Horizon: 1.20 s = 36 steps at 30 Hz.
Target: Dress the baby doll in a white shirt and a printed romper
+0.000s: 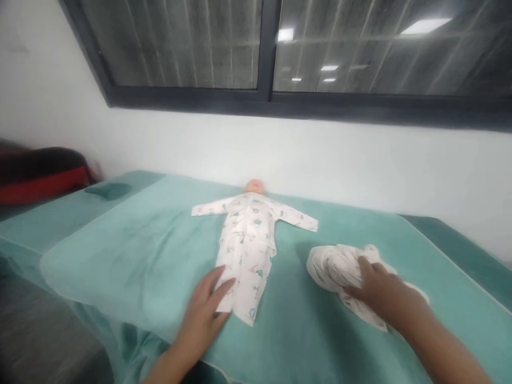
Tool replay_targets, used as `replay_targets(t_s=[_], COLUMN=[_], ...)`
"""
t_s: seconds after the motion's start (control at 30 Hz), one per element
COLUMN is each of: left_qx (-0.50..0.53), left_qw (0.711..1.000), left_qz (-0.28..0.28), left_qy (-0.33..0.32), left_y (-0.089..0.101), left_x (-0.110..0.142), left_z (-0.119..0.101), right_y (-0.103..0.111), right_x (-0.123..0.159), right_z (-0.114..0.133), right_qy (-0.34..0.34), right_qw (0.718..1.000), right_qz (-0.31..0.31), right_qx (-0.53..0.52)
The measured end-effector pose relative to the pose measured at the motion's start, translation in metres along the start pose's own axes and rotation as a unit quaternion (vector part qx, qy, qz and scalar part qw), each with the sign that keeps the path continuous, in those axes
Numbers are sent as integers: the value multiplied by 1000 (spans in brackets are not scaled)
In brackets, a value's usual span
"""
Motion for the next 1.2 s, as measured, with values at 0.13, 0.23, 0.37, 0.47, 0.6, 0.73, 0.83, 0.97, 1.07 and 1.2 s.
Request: replay_targets(t_s=[0.13,0.23,0.37,0.47,0.6,0.73,0.83,0.97,1.07,1.2], left_qx=[11,15,1,9,29,55,68,82,72,16], left_qw=[999,999,999,996,989,982,976,970,970,981], left_qz=[-36,-35,-38,-63,-74,-85,-100,-106,-113,-121], left_qy=[16,24,21,64,121,160,181,205,205,154], left_y=[5,6,3,1,-4,-7,-7,-6,-7,-9], left_x=[-5,-4,3,6,5,7,10,10,10,15], left_z=[21,26,14,9,10,13,14,14,13,9], right_y=[-3,-35,-80,-87,-65,-54,-63,-63,-52,-59], right_x=[38,85,130,138,137,140,145,143,135,131], right_z=[79,160,223,223,197,179,179,183,196,227], right_qy=[113,150,197,195,220,235,252,250,257,294], right_qw=[988,952,935,930,914,904,909,923,927,931], right_qz=[5,47,29,33,15,5,51,33,-28,-30], right_qx=[-103,-262,-295,-311,-341,-358,-329,-292,-272,-214])
Point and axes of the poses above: each hand's wrist, its own x-axis away from the middle knuckle, its own y-axis out of the back of the hand, z = x × y, the point moved 5 cm from there along -x, towards the middle knuckle, and after that the axes turned 6 degrees about -x, right-handed, at the moved point
